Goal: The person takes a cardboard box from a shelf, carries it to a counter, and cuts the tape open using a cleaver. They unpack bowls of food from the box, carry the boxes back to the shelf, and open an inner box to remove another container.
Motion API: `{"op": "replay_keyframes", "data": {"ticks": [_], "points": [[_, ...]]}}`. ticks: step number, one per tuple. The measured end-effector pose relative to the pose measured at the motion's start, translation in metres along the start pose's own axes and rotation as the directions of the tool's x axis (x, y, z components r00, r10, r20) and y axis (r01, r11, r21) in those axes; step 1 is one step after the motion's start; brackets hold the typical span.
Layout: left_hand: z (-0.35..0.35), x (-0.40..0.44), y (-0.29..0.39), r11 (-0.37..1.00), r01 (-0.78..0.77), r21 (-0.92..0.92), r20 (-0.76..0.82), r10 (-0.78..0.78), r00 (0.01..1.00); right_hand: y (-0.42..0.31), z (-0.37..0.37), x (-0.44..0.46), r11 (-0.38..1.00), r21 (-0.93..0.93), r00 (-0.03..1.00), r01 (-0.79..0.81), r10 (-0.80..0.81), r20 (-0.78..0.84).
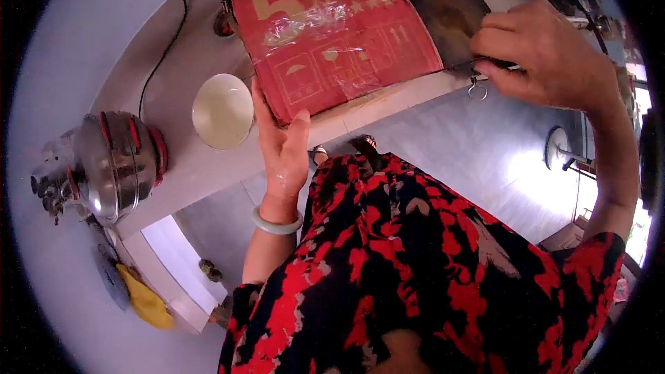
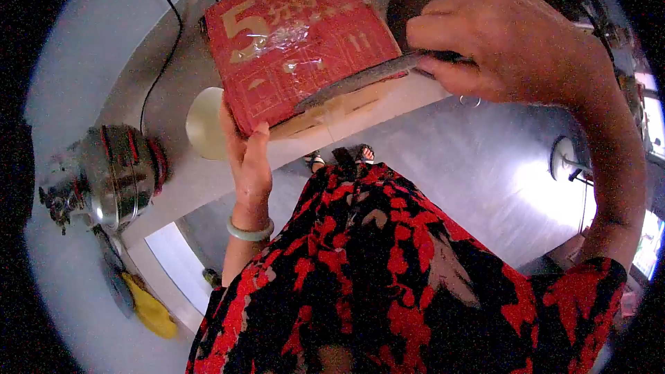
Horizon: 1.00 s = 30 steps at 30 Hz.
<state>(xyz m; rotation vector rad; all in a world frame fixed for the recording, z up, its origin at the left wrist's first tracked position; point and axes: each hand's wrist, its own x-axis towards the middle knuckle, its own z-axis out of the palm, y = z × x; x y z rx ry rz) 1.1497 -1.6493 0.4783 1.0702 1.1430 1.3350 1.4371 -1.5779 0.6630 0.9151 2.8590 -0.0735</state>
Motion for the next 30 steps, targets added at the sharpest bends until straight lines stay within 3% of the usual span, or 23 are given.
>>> {"op": "replay_keyframes", "data": {"ticks": [7, 10, 18, 30], "points": [[0.005, 0.001, 0.006, 0.999, 0.031, -0.033, -0.018, -0.031, 0.999, 0.003, -0.005, 0.016, 0.997, 0.032, 0.997, 0.072, -0.073, 0.024], [0.009, -0.001, 0.011, 0.999, 0.045, -0.028, -0.034, -0.046, 0.998, 0.000, -0.007, 0.021, 0.998, 0.049, 0.998, 0.034, -0.036, 0.057], [0.010, -0.001, 0.000, 0.997, 0.020, -0.073, -0.041, -0.023, 0.999, -0.020, -0.032, 0.056, 0.998, -0.044, 0.956, 0.052, -0.037, 0.291], [0.015, -0.002, 0.001, 0.999, 0.030, -0.033, -0.061, -0.031, 0.998, -0.022, -0.040, 0.083, 0.991, -0.031, 0.873, 0.130, -0.099, 0.477]]}}
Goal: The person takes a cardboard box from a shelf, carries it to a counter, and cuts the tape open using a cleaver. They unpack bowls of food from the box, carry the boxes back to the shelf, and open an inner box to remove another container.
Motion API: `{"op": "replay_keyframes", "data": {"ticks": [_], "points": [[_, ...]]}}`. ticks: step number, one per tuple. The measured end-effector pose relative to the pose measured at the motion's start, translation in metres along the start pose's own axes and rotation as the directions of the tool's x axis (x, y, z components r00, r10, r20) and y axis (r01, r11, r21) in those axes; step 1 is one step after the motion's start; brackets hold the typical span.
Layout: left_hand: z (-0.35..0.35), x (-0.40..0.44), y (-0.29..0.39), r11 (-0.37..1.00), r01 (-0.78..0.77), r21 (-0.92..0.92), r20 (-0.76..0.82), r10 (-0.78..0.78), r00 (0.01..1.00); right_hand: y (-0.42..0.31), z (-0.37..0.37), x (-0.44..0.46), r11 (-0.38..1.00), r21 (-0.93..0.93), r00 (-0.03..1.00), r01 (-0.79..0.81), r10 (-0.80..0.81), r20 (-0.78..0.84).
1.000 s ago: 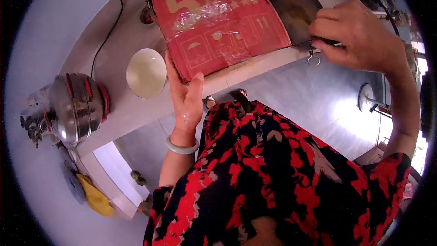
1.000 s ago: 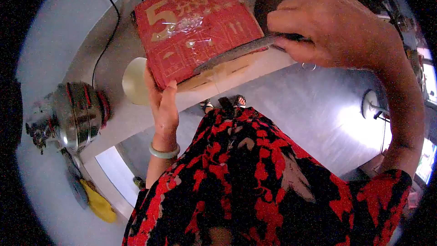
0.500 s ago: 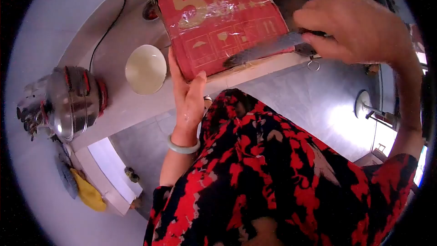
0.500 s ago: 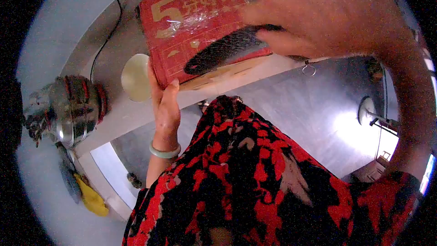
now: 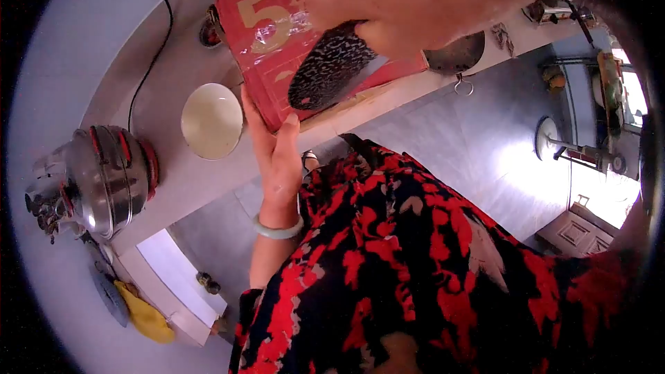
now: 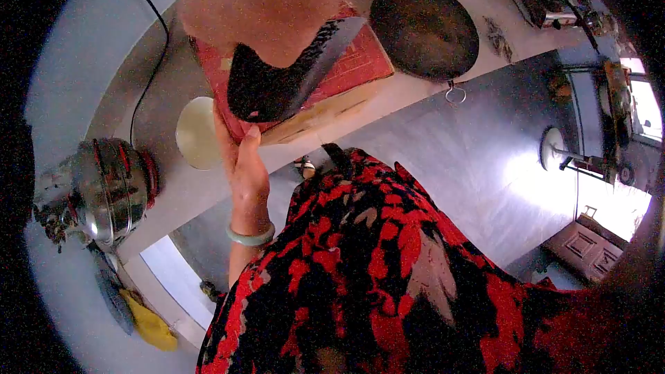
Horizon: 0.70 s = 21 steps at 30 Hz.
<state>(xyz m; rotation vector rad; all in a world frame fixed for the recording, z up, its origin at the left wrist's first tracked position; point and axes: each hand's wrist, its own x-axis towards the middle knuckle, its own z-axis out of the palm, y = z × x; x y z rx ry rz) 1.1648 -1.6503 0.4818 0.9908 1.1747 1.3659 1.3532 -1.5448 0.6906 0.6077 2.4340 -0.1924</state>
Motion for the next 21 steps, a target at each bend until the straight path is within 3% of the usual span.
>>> {"op": "replay_keyframes", "data": {"ticks": [10, 21], "points": [[0.007, 0.001, 0.001, 0.999, -0.040, -0.027, 0.022, 0.040, 0.999, 0.004, -0.014, 0.024, 0.996, 0.019, 0.983, 0.090, -0.092, 0.156], [0.010, 0.002, -0.006, 0.992, -0.069, -0.107, 0.030, 0.073, 0.997, 0.007, -0.017, 0.042, 0.996, 0.029, 0.962, 0.082, -0.086, 0.258]]}}
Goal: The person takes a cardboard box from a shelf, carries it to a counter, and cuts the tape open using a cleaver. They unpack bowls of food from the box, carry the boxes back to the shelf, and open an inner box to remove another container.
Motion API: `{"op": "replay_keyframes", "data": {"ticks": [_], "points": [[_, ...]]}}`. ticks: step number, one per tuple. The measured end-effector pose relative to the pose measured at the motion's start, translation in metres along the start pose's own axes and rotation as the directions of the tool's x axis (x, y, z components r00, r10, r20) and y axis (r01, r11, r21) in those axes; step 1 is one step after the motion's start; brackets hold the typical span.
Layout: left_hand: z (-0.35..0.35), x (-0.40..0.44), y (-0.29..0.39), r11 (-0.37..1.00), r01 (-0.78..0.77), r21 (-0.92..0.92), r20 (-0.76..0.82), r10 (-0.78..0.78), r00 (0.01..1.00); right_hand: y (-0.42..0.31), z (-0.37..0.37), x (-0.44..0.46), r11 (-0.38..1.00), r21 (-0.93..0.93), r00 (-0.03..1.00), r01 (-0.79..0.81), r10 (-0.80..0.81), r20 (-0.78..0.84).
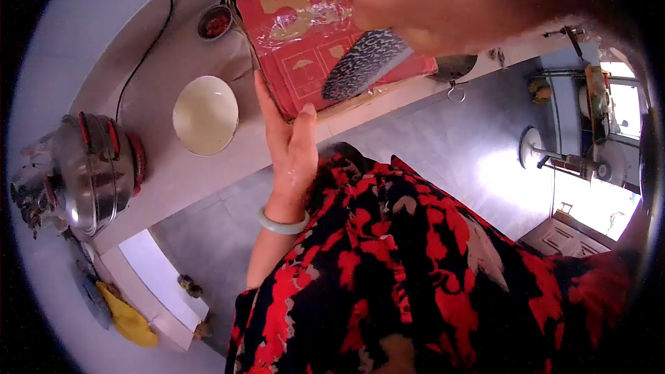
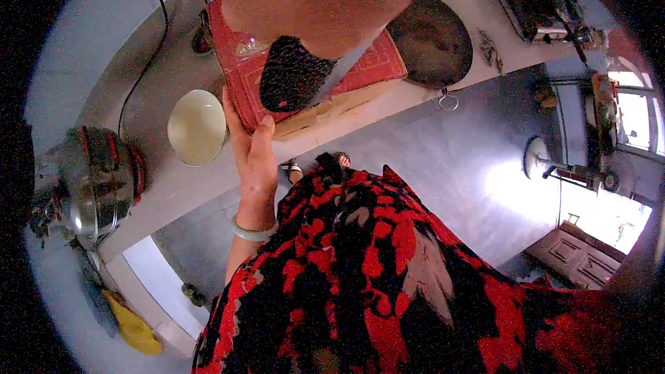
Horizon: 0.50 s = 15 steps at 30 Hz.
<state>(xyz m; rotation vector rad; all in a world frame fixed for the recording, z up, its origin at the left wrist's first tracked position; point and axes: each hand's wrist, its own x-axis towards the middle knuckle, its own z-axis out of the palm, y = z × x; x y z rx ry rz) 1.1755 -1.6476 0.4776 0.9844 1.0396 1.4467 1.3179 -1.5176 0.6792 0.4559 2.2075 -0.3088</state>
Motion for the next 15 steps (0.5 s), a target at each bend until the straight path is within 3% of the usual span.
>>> {"op": "replay_keyframes", "data": {"ticks": [15], "points": [[0.003, -0.004, 0.001, 0.998, -0.001, 0.061, -0.045, 0.004, 0.999, -0.009, 0.028, -0.059, 0.983, -0.063, 0.982, -0.175, 0.170, -0.076]]}}
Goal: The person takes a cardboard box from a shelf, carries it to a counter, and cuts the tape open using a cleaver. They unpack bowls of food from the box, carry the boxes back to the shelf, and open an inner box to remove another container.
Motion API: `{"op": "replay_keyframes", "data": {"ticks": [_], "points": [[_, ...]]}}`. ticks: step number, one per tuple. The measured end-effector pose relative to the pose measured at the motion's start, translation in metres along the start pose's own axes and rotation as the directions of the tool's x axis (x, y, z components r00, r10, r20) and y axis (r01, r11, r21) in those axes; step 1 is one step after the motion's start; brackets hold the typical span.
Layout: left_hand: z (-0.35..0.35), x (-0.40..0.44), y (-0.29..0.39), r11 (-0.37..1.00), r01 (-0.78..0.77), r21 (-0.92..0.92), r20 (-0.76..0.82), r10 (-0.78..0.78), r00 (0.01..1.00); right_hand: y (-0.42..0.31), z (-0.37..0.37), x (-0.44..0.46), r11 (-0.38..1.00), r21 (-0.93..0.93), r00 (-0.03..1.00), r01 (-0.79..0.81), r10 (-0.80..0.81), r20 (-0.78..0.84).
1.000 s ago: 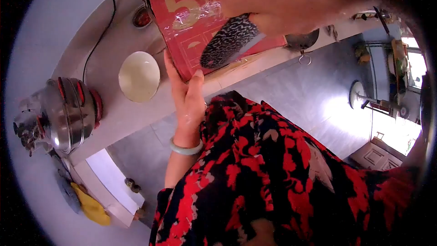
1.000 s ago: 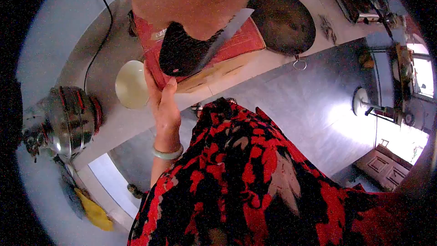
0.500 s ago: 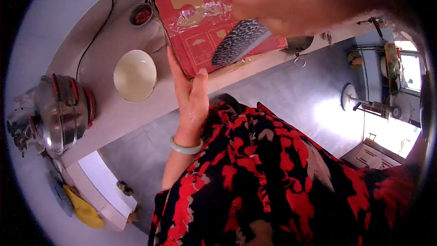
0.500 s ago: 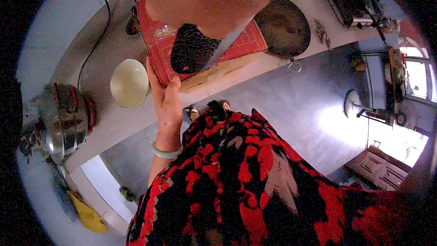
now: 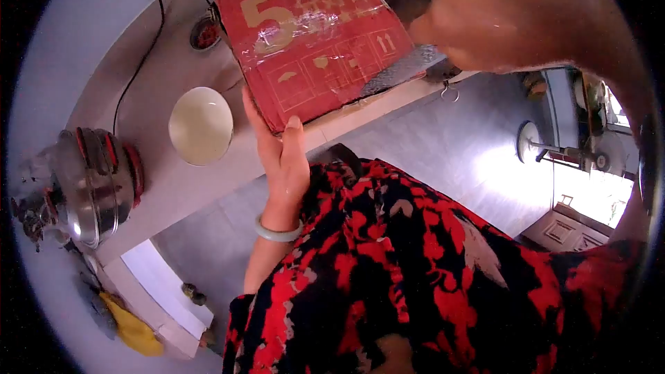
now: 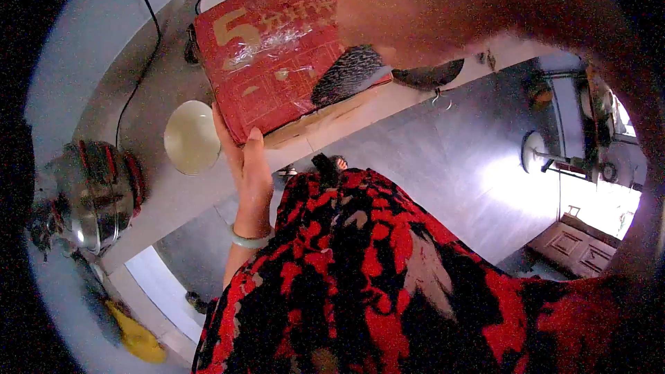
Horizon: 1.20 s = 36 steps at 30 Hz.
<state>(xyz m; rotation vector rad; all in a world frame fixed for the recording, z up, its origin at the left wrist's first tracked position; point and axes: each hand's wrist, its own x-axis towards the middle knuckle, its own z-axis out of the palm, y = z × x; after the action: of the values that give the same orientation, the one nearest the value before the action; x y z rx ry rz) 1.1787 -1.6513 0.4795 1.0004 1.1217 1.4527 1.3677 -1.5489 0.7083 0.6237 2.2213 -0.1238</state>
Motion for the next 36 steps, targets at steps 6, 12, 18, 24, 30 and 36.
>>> {"op": "replay_keyframes", "data": {"ticks": [6, 12, 18, 24, 30, 36], "points": [[-0.013, -0.003, -0.019, 0.683, -0.427, 0.593, 0.123, 0.448, 0.886, 0.001, 0.030, -0.041, 0.986, -0.012, 0.977, -0.167, 0.163, -0.139], [-0.003, 0.007, 0.007, 0.118, -0.648, 0.752, 0.566, 0.389, 0.727, -0.003, 0.084, -0.081, 0.907, 0.203, 0.807, -0.368, 0.420, -0.415], [0.006, 0.011, 0.011, 0.037, -0.717, 0.697, 0.648, 0.395, 0.651, -0.017, 0.222, -0.060, 0.450, 0.880, 0.128, 0.150, 0.874, -0.469], [0.001, 0.013, 0.021, 0.090, -0.752, 0.653, 0.696, 0.321, 0.643, -0.088, 0.342, 0.041, -0.361, 0.724, 0.257, 0.587, 0.932, 0.256], [-0.042, 0.073, 0.026, 0.773, -0.108, 0.625, 0.015, 0.127, 0.992, -0.130, 0.380, 0.105, -0.540, 0.112, 0.453, 0.834, 0.786, 0.421], [-0.046, 0.152, 0.017, 0.949, 0.289, 0.129, 0.228, -0.312, 0.922, -0.130, 0.408, 0.177, -0.575, -0.421, 0.692, 0.702, 0.691, 0.208]]}}
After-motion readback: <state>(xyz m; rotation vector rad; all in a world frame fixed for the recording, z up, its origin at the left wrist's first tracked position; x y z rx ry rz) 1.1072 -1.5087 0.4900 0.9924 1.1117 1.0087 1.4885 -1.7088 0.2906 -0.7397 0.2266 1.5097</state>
